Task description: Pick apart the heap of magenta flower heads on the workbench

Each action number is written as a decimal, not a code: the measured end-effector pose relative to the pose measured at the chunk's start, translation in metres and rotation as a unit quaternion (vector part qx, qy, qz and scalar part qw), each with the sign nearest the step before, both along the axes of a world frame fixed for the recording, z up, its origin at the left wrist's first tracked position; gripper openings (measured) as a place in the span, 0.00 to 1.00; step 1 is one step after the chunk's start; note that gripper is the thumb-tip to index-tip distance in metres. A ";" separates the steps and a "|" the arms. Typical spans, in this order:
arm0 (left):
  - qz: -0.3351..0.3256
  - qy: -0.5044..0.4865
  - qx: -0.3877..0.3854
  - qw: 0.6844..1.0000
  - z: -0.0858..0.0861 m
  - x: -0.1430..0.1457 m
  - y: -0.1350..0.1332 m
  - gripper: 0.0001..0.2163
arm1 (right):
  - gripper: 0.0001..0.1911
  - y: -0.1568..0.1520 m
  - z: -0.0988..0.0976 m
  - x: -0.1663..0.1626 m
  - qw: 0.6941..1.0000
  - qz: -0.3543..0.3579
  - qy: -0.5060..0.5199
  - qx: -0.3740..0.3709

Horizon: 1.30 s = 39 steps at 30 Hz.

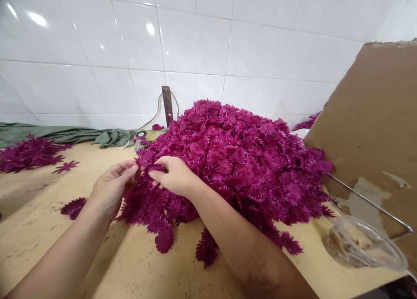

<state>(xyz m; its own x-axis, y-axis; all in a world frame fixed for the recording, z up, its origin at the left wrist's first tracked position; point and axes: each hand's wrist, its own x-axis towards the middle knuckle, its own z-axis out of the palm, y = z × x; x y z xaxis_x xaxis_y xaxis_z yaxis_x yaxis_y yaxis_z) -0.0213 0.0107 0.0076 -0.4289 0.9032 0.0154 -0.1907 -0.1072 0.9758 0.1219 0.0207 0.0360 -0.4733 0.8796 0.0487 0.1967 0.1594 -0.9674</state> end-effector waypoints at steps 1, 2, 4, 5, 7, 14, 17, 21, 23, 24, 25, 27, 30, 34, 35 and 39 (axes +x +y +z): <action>-0.010 0.031 0.005 0.999 -0.002 0.002 0.001 0.13 | 0.04 0.002 -0.001 -0.001 1.000 -0.024 0.009 -0.009; -0.010 0.061 0.012 0.998 -0.005 0.003 0.001 0.15 | 0.05 0.003 -0.002 -0.002 0.999 -0.040 0.013 -0.013; 0.015 0.128 0.021 0.991 -0.008 0.001 0.003 0.17 | 0.06 0.006 -0.003 -0.003 0.999 -0.051 0.013 0.002; 0.033 0.161 0.028 0.986 -0.009 -0.001 0.003 0.17 | 0.07 0.007 -0.004 -0.003 0.999 -0.049 0.008 0.019; 0.073 0.224 0.056 0.970 -0.009 -0.003 0.001 0.17 | 0.11 0.008 -0.005 -0.002 0.997 -0.057 -0.017 0.049; 0.010 0.330 0.148 0.932 0.000 0.019 -0.016 0.13 | 0.18 0.011 -0.009 0.000 0.983 -0.104 -0.091 0.117; -0.028 0.365 0.141 0.920 -0.001 0.024 -0.018 0.16 | 0.20 0.014 -0.014 -0.001 0.987 -0.098 -0.061 0.114; -0.013 0.511 0.148 0.846 -0.007 0.019 -0.014 0.15 | 0.19 0.016 -0.021 -0.002 0.989 -0.081 -0.061 0.109; 0.004 0.565 0.142 0.813 -0.009 0.015 -0.013 0.14 | 0.15 0.015 -0.023 -0.004 0.991 -0.064 -0.064 0.101; 0.014 0.577 0.141 0.804 -0.009 0.014 -0.013 0.13 | 0.13 0.014 -0.024 -0.005 0.992 -0.055 -0.060 0.093; 0.027 0.581 0.144 0.801 -0.009 0.012 -0.013 0.13 | 0.11 0.013 -0.023 -0.006 0.994 -0.044 -0.051 0.086; 0.049 0.569 0.150 0.807 -0.008 0.010 -0.015 0.13 | 0.08 0.009 -0.020 -0.007 0.996 -0.023 -0.030 0.079; 0.070 0.524 0.125 0.840 -0.005 0.008 -0.016 0.10 | 0.08 0.002 -0.013 -0.008 0.997 0.005 -0.004 0.072; 0.070 0.372 0.065 0.923 -0.004 0.007 -0.011 0.08 | 0.09 -0.004 -0.004 -0.008 0.997 0.030 -0.017 0.063; 0.064 0.316 0.055 0.945 -0.005 0.007 -0.009 0.08 | 0.09 -0.005 -0.004 -0.008 0.997 0.034 -0.028 0.069; 0.025 0.118 0.017 0.993 -0.005 0.010 -0.003 0.10 | 0.08 -0.006 -0.003 -0.007 0.994 0.043 -0.055 0.088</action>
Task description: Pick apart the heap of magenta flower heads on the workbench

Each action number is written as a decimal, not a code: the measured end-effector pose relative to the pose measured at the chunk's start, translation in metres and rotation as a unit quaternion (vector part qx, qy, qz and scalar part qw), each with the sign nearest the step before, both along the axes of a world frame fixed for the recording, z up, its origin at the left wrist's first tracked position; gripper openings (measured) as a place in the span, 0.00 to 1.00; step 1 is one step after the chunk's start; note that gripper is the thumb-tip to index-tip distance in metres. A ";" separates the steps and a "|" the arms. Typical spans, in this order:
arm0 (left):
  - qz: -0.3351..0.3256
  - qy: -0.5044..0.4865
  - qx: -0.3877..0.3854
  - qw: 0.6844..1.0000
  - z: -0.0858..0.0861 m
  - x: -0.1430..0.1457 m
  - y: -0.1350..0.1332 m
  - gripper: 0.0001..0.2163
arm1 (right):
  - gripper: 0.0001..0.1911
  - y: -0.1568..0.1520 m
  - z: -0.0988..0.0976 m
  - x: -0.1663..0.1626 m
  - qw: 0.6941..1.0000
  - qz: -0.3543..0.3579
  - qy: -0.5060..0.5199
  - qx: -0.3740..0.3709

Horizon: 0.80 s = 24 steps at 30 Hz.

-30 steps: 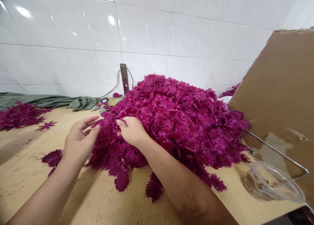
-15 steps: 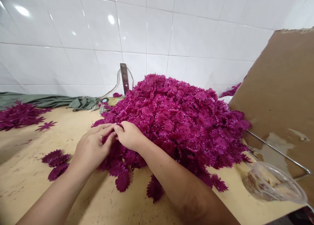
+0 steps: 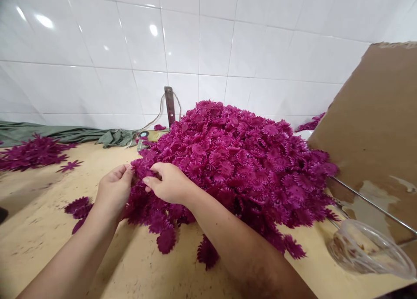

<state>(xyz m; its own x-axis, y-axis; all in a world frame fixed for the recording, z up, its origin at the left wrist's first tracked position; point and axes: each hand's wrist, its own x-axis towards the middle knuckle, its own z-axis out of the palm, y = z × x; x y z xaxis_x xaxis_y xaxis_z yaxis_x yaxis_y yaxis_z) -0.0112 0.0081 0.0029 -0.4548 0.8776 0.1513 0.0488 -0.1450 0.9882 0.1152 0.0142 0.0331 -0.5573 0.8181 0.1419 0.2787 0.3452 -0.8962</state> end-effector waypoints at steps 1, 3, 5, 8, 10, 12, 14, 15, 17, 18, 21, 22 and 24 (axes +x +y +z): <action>-0.005 -0.038 -0.007 0.999 0.001 -0.001 0.001 0.10 | 0.08 -0.001 0.001 0.001 1.000 -0.001 -0.007 -0.003; 0.028 -0.106 -0.018 0.994 0.004 -0.007 0.002 0.07 | 0.07 -0.003 0.003 0.002 0.999 0.017 -0.033 -0.022; 0.096 -0.156 -0.023 0.983 0.008 -0.016 0.004 0.04 | 0.06 -0.006 0.005 0.003 0.996 0.052 -0.063 -0.023; 0.134 -0.155 -0.015 0.979 0.010 -0.025 0.006 0.03 | 0.03 -0.005 0.007 0.004 0.997 0.058 -0.056 0.013; 0.103 -0.105 -0.013 0.989 0.007 -0.024 0.007 0.05 | 0.03 -0.002 0.006 0.004 0.999 0.028 -0.023 0.011; 0.070 -0.046 -0.007 0.996 0.004 -0.019 0.008 0.11 | 0.04 0.003 0.003 0.004 1.000 -0.002 0.009 -0.015; 0.047 0.006 0.009 0.999 0.001 -0.012 0.005 0.14 | 0.03 0.008 0.000 0.005 0.999 -0.031 0.032 -0.021; 0.039 0.027 0.018 0.999 0.001 -0.010 0.003 0.14 | 0.02 0.010 -0.002 0.005 0.998 -0.046 0.035 -0.011; 0.019 0.064 0.037 0.997 0.002 -0.004 -0.002 0.12 | 0.06 0.014 -0.005 0.005 0.997 -0.075 0.013 0.020; 0.006 0.085 0.048 0.995 0.003 -0.002 -0.005 0.11 | 0.09 0.016 -0.007 0.005 0.995 -0.091 -0.005 0.037; -0.037 0.169 0.087 0.981 0.005 0.005 -0.012 0.13 | 0.17 0.019 -0.010 0.005 0.989 -0.125 -0.043 0.069; -0.047 0.194 0.097 0.975 0.005 0.007 -0.013 0.13 | 0.17 0.020 -0.011 0.005 0.987 -0.130 -0.046 0.077; -0.054 0.229 0.111 0.966 0.004 0.009 -0.013 0.13 | 0.18 0.020 -0.012 0.006 0.986 -0.134 -0.048 0.090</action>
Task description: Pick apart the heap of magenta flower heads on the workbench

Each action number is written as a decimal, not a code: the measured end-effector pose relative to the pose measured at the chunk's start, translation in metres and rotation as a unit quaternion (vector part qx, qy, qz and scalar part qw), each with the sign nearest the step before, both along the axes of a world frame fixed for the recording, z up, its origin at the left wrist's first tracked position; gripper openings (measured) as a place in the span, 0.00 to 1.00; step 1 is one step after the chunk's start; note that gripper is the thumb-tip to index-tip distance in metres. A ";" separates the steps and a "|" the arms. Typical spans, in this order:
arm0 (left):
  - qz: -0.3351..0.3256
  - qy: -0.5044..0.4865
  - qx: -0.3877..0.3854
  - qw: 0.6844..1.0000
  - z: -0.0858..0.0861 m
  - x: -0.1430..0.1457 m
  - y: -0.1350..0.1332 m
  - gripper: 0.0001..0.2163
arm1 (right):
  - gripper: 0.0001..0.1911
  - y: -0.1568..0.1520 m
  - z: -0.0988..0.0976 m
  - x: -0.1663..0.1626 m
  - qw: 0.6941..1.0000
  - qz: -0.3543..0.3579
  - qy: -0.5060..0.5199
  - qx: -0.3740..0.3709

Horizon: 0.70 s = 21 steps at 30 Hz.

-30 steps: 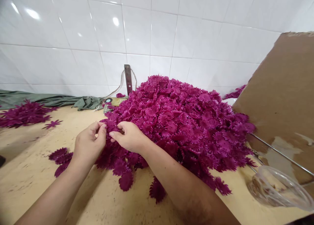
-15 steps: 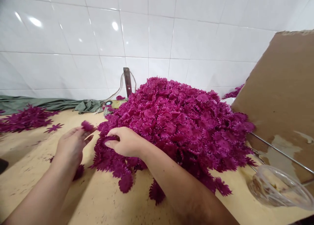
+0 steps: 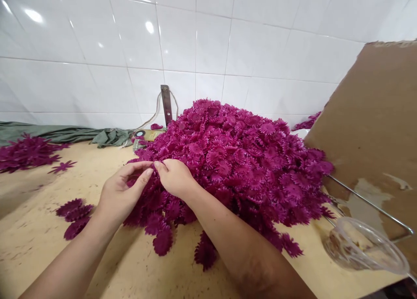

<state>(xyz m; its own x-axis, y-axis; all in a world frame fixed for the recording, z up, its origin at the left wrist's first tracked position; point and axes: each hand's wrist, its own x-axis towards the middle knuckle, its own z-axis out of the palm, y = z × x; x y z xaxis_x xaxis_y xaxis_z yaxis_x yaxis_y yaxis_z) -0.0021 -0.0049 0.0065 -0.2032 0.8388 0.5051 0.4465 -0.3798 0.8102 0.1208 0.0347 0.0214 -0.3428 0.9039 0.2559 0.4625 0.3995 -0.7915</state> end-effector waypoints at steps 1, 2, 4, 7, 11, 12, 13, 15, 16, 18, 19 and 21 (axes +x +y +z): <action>0.001 0.011 0.008 1.000 -0.001 0.001 0.000 0.13 | 0.19 0.000 0.000 0.000 1.000 0.000 -0.001 0.003; 0.004 0.023 0.018 1.000 -0.002 0.001 0.001 0.13 | 0.19 0.000 -0.001 0.000 1.000 0.000 0.000 0.001; 0.006 0.053 0.037 0.998 -0.004 0.001 0.001 0.13 | 0.20 0.000 -0.002 0.001 1.000 0.002 0.014 -0.011; -0.015 0.098 0.038 0.994 -0.005 0.001 0.000 0.15 | 0.20 0.001 -0.004 0.001 0.997 0.016 0.055 -0.042; -0.026 0.115 0.015 0.993 -0.002 0.001 -0.002 0.15 | 0.20 0.001 -0.005 0.001 0.989 0.051 0.100 -0.091; -0.020 0.116 0.013 0.993 -0.001 0.001 -0.002 0.15 | 0.20 0.001 -0.004 0.000 0.987 0.061 0.110 -0.105; -0.012 0.119 0.012 0.993 0.000 0.000 -0.002 0.15 | 0.20 0.000 -0.003 0.000 0.983 0.070 0.119 -0.119; -0.004 0.129 0.001 0.992 0.001 -0.001 -0.002 0.15 | 0.21 -0.001 -0.002 0.000 0.977 0.082 0.131 -0.149; -0.002 0.136 -0.010 0.991 0.001 -0.002 -0.002 0.16 | 0.22 -0.001 -0.002 0.000 0.974 0.085 0.133 -0.163; 0.004 0.154 -0.035 0.987 0.002 -0.003 -0.002 0.18 | 0.24 -0.002 -0.002 0.000 0.968 0.088 0.132 -0.192; 0.007 0.162 -0.045 0.986 0.002 -0.003 -0.003 0.18 | 0.24 -0.003 -0.002 0.000 0.966 0.087 0.131 -0.205; 0.018 0.169 -0.053 0.984 0.003 -0.002 -0.004 0.17 | 0.23 -0.004 -0.001 -0.001 0.963 0.089 0.130 -0.220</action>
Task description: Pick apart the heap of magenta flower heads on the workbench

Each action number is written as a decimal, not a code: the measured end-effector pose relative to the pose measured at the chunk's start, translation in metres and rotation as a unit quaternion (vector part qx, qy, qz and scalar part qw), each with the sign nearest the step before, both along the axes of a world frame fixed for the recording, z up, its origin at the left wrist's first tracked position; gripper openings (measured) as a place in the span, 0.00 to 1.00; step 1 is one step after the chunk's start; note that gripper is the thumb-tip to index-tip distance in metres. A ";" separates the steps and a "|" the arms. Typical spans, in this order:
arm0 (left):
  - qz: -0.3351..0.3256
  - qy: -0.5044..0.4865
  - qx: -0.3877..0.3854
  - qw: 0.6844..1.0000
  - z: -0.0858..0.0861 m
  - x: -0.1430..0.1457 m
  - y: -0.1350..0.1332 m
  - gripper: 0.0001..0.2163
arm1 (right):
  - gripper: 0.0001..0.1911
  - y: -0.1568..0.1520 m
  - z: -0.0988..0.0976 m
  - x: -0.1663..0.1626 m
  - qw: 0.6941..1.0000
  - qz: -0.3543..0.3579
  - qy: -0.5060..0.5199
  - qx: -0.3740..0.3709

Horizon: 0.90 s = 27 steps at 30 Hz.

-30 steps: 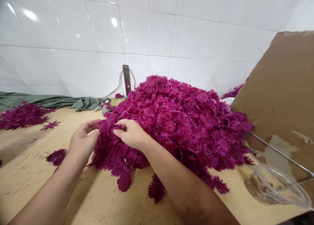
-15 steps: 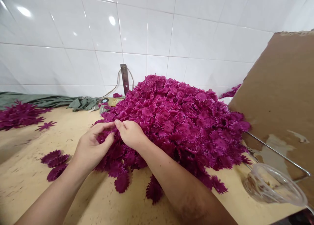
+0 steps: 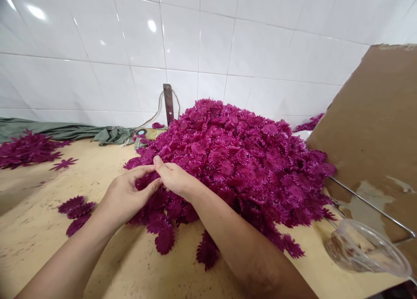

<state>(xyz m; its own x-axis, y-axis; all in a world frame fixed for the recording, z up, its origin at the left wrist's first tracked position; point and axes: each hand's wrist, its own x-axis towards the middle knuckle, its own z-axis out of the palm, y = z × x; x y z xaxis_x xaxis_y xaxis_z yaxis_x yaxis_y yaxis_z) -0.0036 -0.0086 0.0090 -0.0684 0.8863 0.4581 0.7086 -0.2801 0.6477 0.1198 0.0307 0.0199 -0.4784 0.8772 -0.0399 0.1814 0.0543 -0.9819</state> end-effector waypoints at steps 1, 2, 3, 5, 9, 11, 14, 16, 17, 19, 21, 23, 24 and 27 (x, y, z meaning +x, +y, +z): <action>0.005 -0.004 0.003 1.000 0.000 0.001 -0.001 0.15 | 0.22 -0.001 0.000 0.000 1.000 0.006 0.002 -0.002; 0.010 -0.014 0.008 1.000 0.001 0.001 -0.001 0.13 | 0.21 -0.002 0.001 -0.001 1.000 0.016 0.004 0.000; 0.018 -0.033 0.015 0.999 0.001 0.001 -0.002 0.12 | 0.19 -0.003 0.002 -0.001 1.000 0.027 0.005 0.008; 0.035 -0.098 0.015 0.994 0.002 0.001 -0.001 0.09 | 0.15 -0.006 0.003 -0.002 0.998 0.051 0.002 0.041; 0.046 -0.370 -0.052 0.926 0.005 0.000 0.003 0.07 | 0.08 -0.009 0.005 -0.002 0.985 0.080 -0.023 0.150; 0.045 -0.510 -0.085 0.855 0.007 0.002 0.005 0.06 | 0.07 -0.009 0.005 -0.002 0.977 0.087 -0.041 0.192; 0.050 -0.607 -0.107 0.786 0.010 0.006 0.008 0.02 | 0.10 -0.009 0.008 0.000 0.968 0.083 -0.092 0.220; 0.056 -0.618 -0.114 0.776 0.010 0.004 0.011 0.02 | 0.12 -0.010 0.013 0.003 0.962 0.078 -0.133 0.227; 0.068 -0.620 -0.109 0.774 0.009 0.001 0.012 0.03 | 0.12 -0.012 0.017 0.005 0.957 0.097 -0.155 0.227; 0.110 -0.624 -0.081 0.769 0.008 -0.010 0.016 0.06 | 0.11 -0.016 0.027 0.009 0.937 0.184 -0.190 0.228; 0.150 -0.621 -0.047 0.768 0.006 -0.022 0.018 0.07 | 0.09 -0.020 0.035 0.012 0.912 0.277 -0.195 0.233; 0.159 -0.588 -0.032 0.792 0.004 -0.030 0.020 0.05 | 0.07 -0.022 0.039 0.014 0.913 0.289 -0.178 0.228; 0.157 -0.560 -0.030 0.813 0.003 -0.031 0.020 0.04 | 0.05 -0.021 0.039 0.014 0.928 0.260 -0.163 0.211; 0.134 -0.462 -0.038 0.876 -0.003 -0.026 0.022 0.13 | 0.04 -0.015 0.035 0.014 0.978 0.135 -0.106 0.118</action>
